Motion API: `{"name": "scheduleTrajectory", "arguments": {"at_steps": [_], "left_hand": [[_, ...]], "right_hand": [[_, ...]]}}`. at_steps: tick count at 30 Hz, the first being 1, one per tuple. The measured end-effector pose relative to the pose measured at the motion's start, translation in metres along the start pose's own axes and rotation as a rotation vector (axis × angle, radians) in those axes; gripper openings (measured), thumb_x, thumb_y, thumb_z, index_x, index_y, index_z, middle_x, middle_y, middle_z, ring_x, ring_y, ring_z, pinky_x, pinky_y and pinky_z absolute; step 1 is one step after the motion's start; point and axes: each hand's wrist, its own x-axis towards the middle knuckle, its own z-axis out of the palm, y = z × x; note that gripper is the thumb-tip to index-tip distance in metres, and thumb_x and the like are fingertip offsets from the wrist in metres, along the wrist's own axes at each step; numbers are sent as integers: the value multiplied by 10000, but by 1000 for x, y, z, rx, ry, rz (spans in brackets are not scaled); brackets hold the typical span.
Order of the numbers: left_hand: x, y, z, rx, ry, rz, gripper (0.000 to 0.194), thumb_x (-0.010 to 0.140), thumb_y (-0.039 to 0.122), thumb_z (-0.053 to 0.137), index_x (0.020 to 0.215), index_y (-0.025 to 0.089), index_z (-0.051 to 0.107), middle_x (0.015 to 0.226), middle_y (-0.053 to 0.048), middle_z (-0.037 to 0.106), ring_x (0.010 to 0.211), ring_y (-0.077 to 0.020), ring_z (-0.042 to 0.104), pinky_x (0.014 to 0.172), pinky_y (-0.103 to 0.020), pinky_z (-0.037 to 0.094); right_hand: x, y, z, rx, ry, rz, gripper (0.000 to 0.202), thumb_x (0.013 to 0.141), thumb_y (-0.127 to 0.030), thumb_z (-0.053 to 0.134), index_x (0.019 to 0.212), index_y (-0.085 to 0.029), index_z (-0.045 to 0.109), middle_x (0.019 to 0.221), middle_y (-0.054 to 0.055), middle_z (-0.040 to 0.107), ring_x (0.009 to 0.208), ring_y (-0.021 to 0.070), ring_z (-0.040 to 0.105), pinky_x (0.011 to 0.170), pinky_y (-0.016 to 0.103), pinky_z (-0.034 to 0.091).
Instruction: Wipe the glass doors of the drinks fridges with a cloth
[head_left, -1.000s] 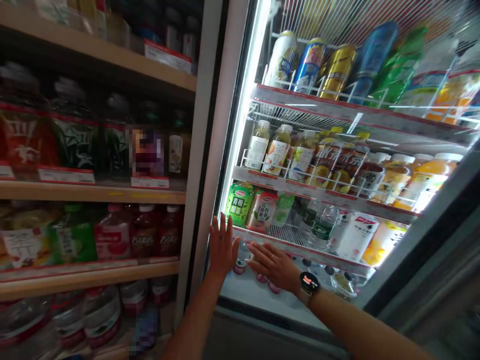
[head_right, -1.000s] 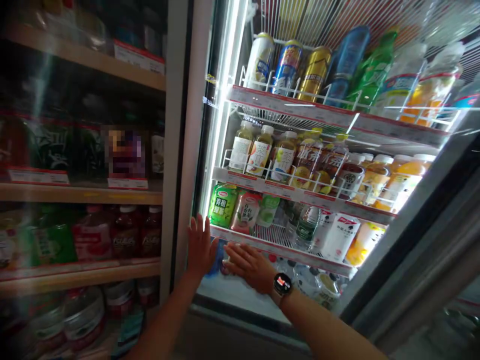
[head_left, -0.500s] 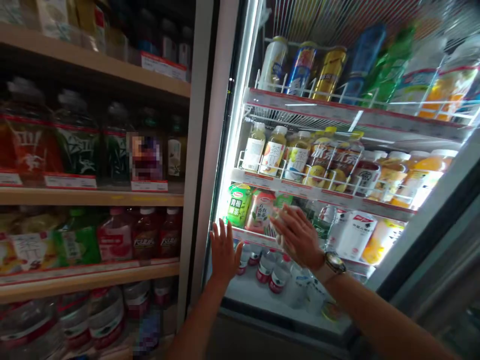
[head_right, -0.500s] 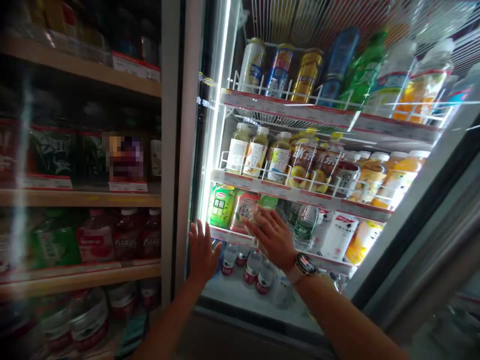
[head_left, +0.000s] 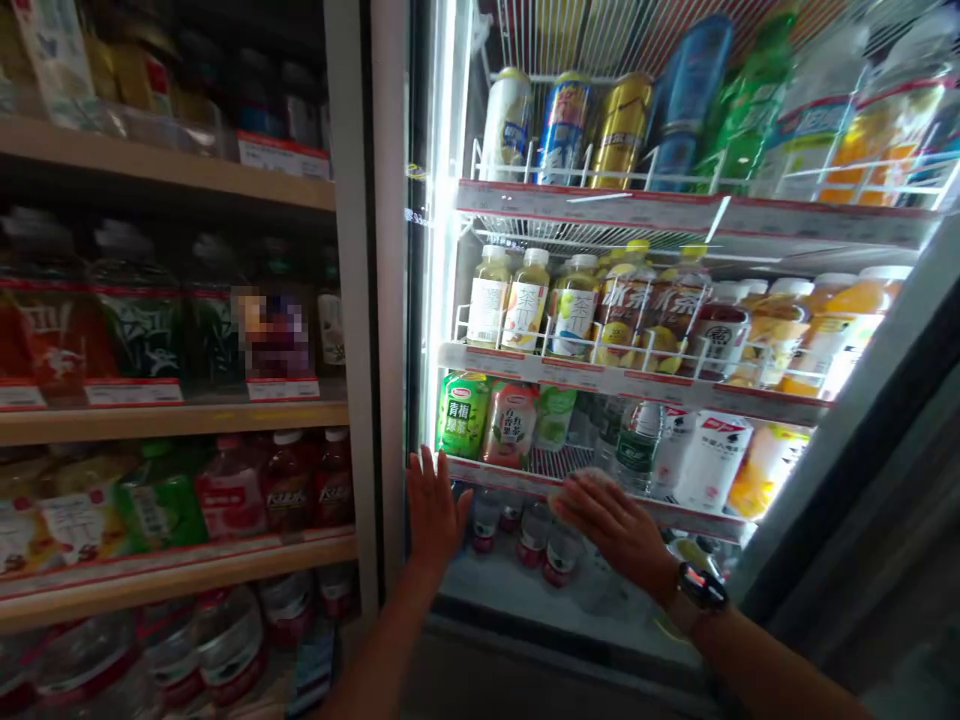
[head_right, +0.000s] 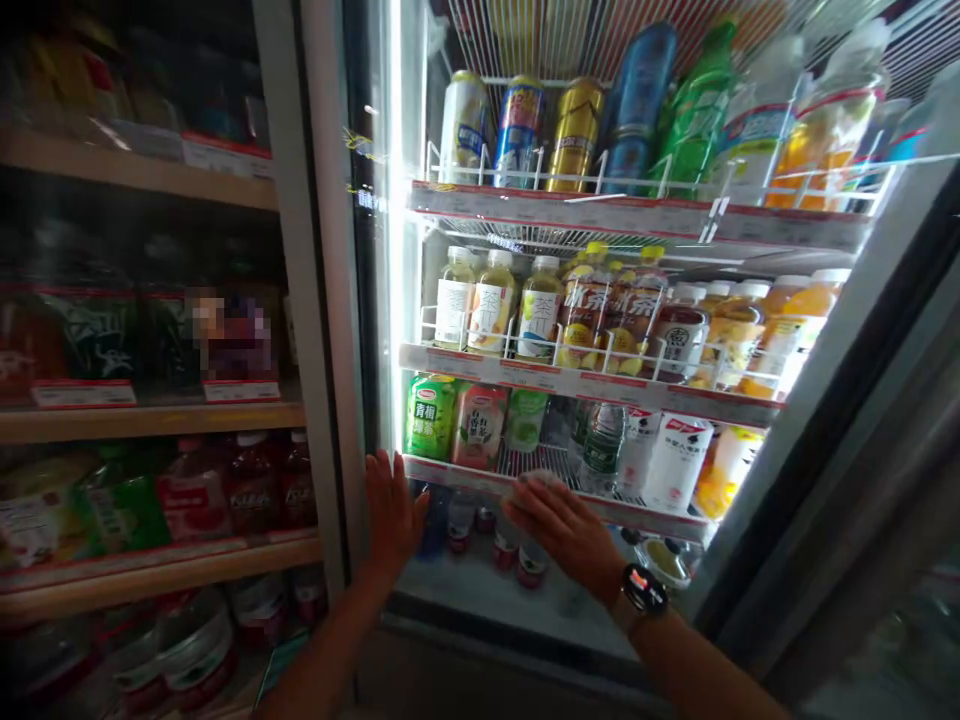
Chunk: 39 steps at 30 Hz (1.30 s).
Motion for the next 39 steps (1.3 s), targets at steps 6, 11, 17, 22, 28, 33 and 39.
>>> {"name": "scheduleTrajectory", "arguments": {"at_steps": [6, 11, 17, 22, 28, 33, 39], "left_hand": [[5, 18, -16, 5, -25, -63, 721, 981, 360, 413, 1543, 167, 4, 1605, -191, 66, 1484, -312, 29, 1176, -571, 215], [12, 72, -28, -30, -128, 157, 691, 970, 315, 428, 1544, 156, 78, 1593, -152, 209, 1487, -276, 103, 1177, -482, 277], [32, 138, -1, -71, -165, 410, 658, 975, 334, 370, 1543, 149, 92, 1568, -114, 301, 1493, -255, 99, 1185, -456, 242], [28, 151, 32, -4, -17, 394, 654, 976, 398, 345, 1537, 129, 145, 1555, -136, 324, 1488, -284, 133, 1199, -492, 158], [21, 154, 39, 2, 63, 360, 634, 970, 389, 363, 1530, 139, 203, 1550, -115, 343, 1489, -256, 148, 1214, -452, 136], [20, 161, 37, 31, 28, 340, 617, 971, 379, 348, 1528, 148, 216, 1537, -106, 372, 1487, -256, 161, 1206, -469, 157], [15, 161, 38, 93, 30, 350, 586, 973, 416, 303, 1497, 153, 318, 1539, -83, 380, 1484, -252, 176, 1207, -455, 151]], "right_hand": [[29, 64, -26, -20, 256, 346, 601, 911, -92, 488, 1472, -257, 353, 1479, 113, 448, 1419, 259, 360, 1114, 470, 416], [6, 37, -18, -4, 182, 364, 513, 939, -131, 474, 1432, -268, 434, 1409, 61, 556, 1358, 177, 454, 1165, 389, 338], [-56, -17, 5, 34, 124, 302, 463, 954, -87, 379, 1332, -289, 556, 1291, 11, 652, 1219, 130, 579, 1149, 346, 340], [-83, -14, 2, 19, 119, 301, 466, 943, -60, 394, 1274, -312, 604, 1253, -9, 675, 1233, 136, 574, 1181, 374, 290], [-102, 23, -9, -151, 328, 686, 619, 889, -110, 542, 1469, -263, 389, 1508, 105, 423, 1424, 309, 330, 1182, 582, 235], [-85, 12, -7, -80, 475, 886, 605, 905, -167, 520, 1488, -170, 361, 1526, 186, 371, 1423, 386, 312, 1123, 638, 306], [-52, -31, 12, -9, 444, 744, 612, 883, -126, 553, 1468, -210, 392, 1483, 166, 442, 1411, 361, 346, 1102, 593, 370]]}}
